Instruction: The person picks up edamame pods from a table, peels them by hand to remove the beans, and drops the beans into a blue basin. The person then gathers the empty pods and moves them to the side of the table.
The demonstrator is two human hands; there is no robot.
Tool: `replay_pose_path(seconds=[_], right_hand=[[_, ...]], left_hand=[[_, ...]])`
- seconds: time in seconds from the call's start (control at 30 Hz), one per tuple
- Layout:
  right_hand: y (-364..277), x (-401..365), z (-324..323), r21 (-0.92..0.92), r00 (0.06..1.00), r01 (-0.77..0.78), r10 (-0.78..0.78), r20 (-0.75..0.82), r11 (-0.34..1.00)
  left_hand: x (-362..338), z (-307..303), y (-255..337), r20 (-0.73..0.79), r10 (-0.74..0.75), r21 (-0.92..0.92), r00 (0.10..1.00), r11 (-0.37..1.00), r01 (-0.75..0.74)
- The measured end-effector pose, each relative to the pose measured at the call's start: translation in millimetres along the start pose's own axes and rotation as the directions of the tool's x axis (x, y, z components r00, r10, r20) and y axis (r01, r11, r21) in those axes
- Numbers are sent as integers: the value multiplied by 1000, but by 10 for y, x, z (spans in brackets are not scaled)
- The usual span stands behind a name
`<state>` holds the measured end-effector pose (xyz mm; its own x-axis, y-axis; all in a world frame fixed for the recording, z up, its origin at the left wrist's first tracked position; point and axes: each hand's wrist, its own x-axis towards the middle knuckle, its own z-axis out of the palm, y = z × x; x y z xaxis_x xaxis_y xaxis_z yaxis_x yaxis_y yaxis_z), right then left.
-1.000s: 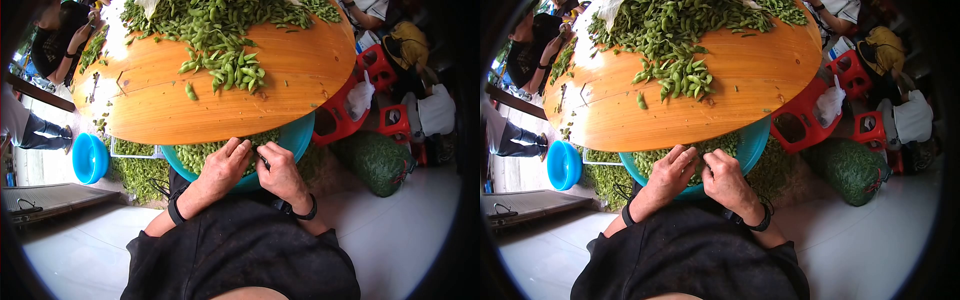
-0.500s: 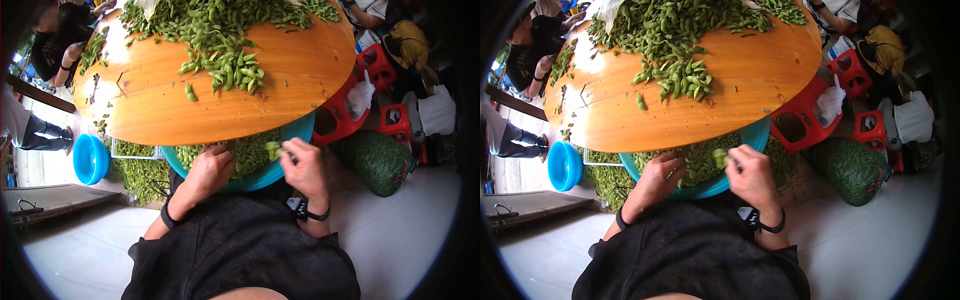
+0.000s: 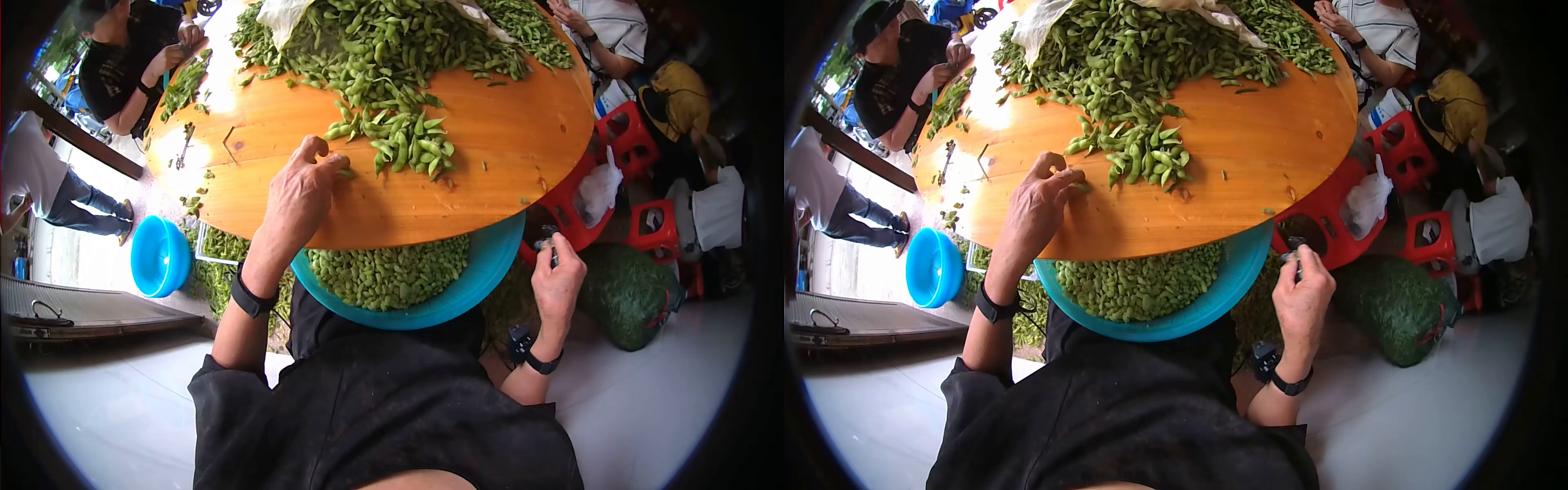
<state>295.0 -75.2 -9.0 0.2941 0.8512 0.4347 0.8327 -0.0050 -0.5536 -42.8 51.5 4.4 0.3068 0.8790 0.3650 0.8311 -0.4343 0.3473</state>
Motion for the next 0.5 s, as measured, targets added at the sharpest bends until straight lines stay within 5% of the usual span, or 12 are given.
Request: replay_pose_path(seconds=[0.13,0.17,0.23,0.3,0.5], right_hand=[[-303,-36,109,212,988,-31,-2,152,977],[-391,-58,146,280,980,-47,-10,199,959],[-604,-92,209,466,943,-157,-8,333,871],[-719,-114,302,598,912,-192,-83,401,778],[-856,-178,381,721,805,-483,-71,588,496]], left_hand=[[-83,10,65,-68,131,-105,989,985,-137],[-132,-46,208,60,2,-351,998,936,19],[-326,-21,406,328,-116,-686,937,653,321],[-459,82,570,368,-29,-859,929,372,352],[-649,296,802,382,-66,-909,922,151,387]])
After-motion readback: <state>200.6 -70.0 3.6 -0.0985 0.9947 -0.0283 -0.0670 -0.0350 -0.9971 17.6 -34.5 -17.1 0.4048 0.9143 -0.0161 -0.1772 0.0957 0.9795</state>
